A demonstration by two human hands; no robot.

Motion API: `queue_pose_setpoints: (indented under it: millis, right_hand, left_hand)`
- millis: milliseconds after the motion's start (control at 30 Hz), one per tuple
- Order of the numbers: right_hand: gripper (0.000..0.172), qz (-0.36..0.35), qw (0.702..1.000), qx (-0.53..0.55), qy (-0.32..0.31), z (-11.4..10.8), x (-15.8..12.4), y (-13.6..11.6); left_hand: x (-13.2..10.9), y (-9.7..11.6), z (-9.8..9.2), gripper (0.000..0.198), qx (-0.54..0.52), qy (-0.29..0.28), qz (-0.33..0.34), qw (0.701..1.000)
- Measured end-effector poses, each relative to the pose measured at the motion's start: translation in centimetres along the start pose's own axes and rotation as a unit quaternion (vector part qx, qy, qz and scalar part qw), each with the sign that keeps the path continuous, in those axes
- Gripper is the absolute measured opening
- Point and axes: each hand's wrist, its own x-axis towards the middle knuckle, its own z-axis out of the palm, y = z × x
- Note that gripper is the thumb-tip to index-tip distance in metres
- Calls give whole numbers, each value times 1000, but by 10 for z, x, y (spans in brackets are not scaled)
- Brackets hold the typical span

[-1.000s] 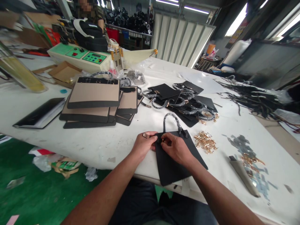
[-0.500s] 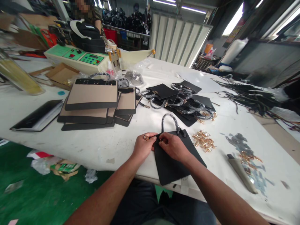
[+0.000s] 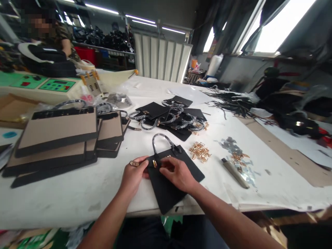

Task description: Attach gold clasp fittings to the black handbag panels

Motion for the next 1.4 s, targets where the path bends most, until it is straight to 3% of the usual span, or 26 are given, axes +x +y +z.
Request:
queue_pose_setpoints:
  millis: [67,167,267,333,400,467,533,600,667,767,900,1067,1200,1400]
  right_hand:
    - [18,-4,995,-58,81,-30,-16,14]
    - [20,46,958,-200,198,-88,-40,44]
    - [30,128,917,-311,215,-132,-56,71]
    - [35,143,908,-340,198,-141,-60,80]
    - [37,119,904,-366,183,-135,-57,81]
    - [36,88,895,-407,160,-123,-48,77]
    - [30,69,882,-451,117,-114,-35,71]
    - [24,67,870,-483,79,-109,-23,65]
    - [25,72,862,-496,67,-109,-16,63]
    - [27,63,863,-497,70,-112,-15,63]
    - [30,80,883,-455,85,-110,-19,68]
    - [31,150,885,-431,94,-104,-9,71]
    - [19,126,890,-427,93,-100,-3,67]
    - [23,88,915,-384,88,-91,-7,66]
  left_hand:
    - [3,2,-1,55,3,-8,-4,1000]
    - [2,6,-5,58,14,-10,-12,1000]
    - [1,10,-13,60,49,-21,-19,998]
    - [3,10,-21,61,98,-42,-22,994]
    - [9,10,-29,61,174,-43,-3,984]
    - [14,10,-35,64,277,10,73,958]
    - [13,15,-36,69,377,91,197,900]
    - [6,25,-30,71,446,143,320,824]
    - [-8,35,-16,64,479,130,415,763]
    - [-26,45,15,37,506,23,488,710]
    - [-23,44,59,23,552,-135,460,682]
    - [7,45,98,26,628,-240,417,612]
    - [28,45,113,25,664,-315,375,565]
    - [47,43,115,6,645,-352,392,554]
